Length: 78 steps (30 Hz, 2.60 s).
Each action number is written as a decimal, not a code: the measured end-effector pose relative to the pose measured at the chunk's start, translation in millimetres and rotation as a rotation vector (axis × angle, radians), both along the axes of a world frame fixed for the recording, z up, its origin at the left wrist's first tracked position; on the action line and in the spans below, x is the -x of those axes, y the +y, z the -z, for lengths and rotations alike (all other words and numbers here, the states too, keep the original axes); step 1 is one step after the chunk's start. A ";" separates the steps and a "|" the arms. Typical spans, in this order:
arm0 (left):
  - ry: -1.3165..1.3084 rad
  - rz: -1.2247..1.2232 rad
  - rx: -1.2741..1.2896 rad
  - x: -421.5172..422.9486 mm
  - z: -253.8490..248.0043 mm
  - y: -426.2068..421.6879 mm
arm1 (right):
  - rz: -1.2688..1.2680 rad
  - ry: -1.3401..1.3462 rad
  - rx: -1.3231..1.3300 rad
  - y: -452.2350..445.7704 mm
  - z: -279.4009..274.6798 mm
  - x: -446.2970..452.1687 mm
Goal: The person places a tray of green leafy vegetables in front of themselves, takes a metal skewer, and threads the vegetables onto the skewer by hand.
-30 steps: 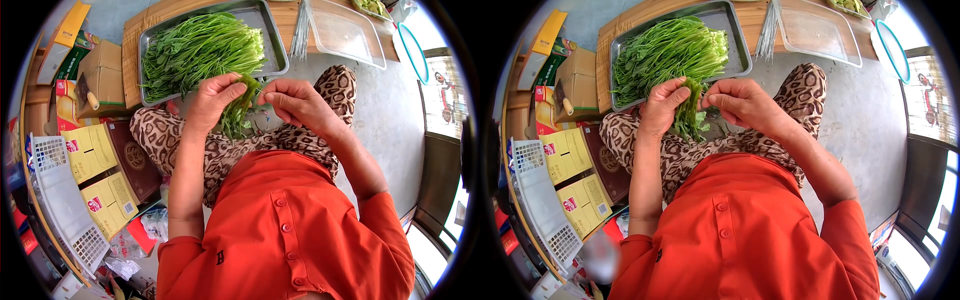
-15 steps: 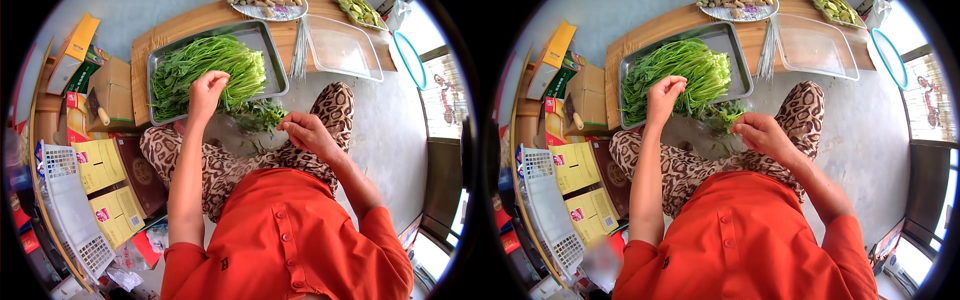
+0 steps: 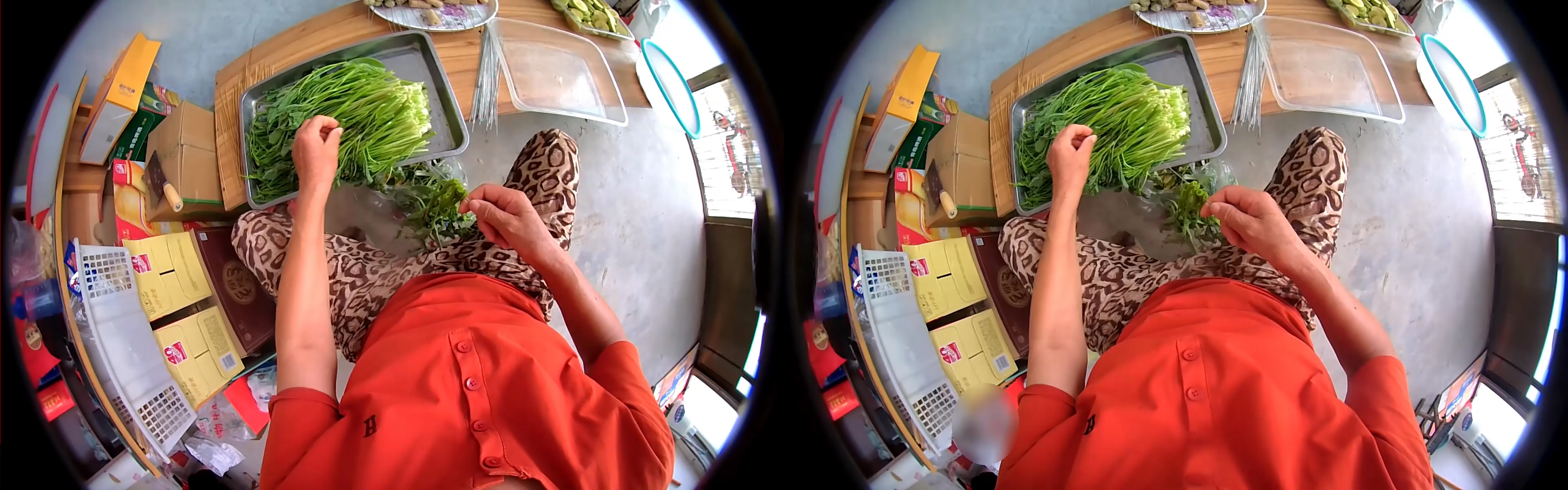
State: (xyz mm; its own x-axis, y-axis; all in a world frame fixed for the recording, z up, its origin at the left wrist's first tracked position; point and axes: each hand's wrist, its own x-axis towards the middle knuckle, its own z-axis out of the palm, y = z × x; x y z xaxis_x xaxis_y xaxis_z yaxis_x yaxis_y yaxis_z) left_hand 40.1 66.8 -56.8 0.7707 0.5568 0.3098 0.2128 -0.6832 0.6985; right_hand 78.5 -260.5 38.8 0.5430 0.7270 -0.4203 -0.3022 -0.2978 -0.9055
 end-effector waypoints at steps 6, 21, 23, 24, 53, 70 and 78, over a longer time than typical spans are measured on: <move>-0.242 -0.046 0.279 23.5 -21.1 17.8 | -0.007 -0.020 0.005 -0.2 3.4 -0.6; 0.100 0.020 -0.292 -62.8 -28.8 -8.5 | -0.008 -0.018 0.016 6.2 1.3 7.0; 0.149 0.064 -0.253 -73.3 -24.3 -9.1 | -0.007 -0.005 0.004 5.0 1.4 7.6; 0.147 0.067 -0.254 -77.2 -22.8 -9.0 | -0.008 0.001 -0.001 4.4 4.1 7.8; 0.094 0.137 -0.176 -29.4 -29.4 -41.0 | 0.023 -0.013 0.023 2.9 17.2 3.9; -0.442 -0.026 0.282 23.2 -54.9 34.1 | 0.000 -0.028 0.035 8.6 15.8 3.2; -0.756 -0.257 0.438 41.6 -93.5 53.5 | 0.004 -0.028 0.036 10.1 13.5 0.9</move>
